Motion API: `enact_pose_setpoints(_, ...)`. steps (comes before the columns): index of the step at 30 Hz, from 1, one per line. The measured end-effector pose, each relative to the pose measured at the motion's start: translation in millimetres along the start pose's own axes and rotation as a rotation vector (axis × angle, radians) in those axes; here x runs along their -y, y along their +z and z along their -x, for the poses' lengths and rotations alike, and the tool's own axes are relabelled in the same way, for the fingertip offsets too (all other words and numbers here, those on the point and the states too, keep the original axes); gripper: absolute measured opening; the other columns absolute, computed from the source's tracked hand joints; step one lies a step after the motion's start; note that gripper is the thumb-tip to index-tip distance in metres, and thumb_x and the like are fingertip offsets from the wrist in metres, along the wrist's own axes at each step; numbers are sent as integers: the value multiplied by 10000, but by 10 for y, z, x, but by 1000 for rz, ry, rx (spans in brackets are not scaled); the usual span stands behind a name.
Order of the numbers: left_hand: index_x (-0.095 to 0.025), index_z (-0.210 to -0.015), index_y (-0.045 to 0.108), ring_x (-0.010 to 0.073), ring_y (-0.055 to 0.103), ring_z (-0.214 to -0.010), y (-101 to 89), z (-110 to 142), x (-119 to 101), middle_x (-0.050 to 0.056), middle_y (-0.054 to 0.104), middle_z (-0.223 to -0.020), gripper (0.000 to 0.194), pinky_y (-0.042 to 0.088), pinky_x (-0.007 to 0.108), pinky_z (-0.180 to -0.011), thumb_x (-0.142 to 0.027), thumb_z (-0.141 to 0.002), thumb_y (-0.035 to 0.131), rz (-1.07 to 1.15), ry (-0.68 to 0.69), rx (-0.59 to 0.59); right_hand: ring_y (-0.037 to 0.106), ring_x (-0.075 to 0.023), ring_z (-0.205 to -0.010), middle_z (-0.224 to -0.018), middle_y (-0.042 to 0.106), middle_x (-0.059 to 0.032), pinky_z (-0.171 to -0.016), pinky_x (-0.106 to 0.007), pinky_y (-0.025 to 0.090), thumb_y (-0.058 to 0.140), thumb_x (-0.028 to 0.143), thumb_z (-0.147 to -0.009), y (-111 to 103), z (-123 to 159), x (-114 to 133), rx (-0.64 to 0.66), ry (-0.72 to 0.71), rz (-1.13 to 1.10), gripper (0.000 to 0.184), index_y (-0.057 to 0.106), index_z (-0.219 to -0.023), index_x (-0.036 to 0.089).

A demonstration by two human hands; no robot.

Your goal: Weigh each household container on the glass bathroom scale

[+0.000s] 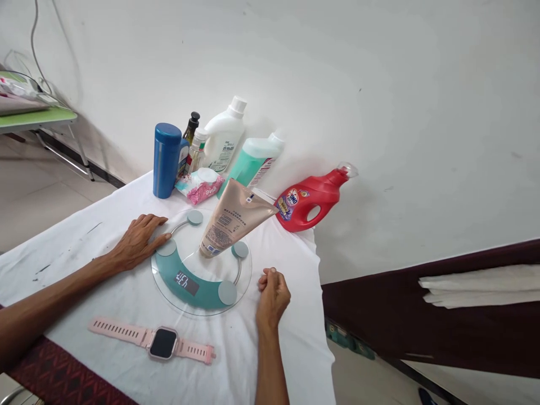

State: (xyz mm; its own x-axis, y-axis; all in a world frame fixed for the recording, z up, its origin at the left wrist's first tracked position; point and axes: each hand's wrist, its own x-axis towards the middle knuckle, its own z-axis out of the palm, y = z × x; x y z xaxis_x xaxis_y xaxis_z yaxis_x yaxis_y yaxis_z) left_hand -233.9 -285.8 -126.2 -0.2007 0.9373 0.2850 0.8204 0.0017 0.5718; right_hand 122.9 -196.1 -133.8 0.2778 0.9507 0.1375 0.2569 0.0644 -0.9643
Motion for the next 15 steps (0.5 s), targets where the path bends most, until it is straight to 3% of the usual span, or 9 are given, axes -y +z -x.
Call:
enact_pose_setpoints(10,-187,-1289,609,327,568,-1134,-17,-7,-19,130,648,-1202,547,457,511,-985,-621,-1024,406,-5,-4,6,542,-158,-626,-649,580,15,-615,-290,452,698,606,-848,-15,22,21,27,14,67,435,687,-832,172)
enact_pose_setpoints(15,-207,-1290,612,314,574,-1110,-18,-6,-17,122,652,-1203,528,464,504,-971,-614,-1028,401,2,-7,1,641,-211,-781,-862,697,-48,-679,-318,509,746,634,-824,87,248,452,44,-93,102,490,704,-1014,185)
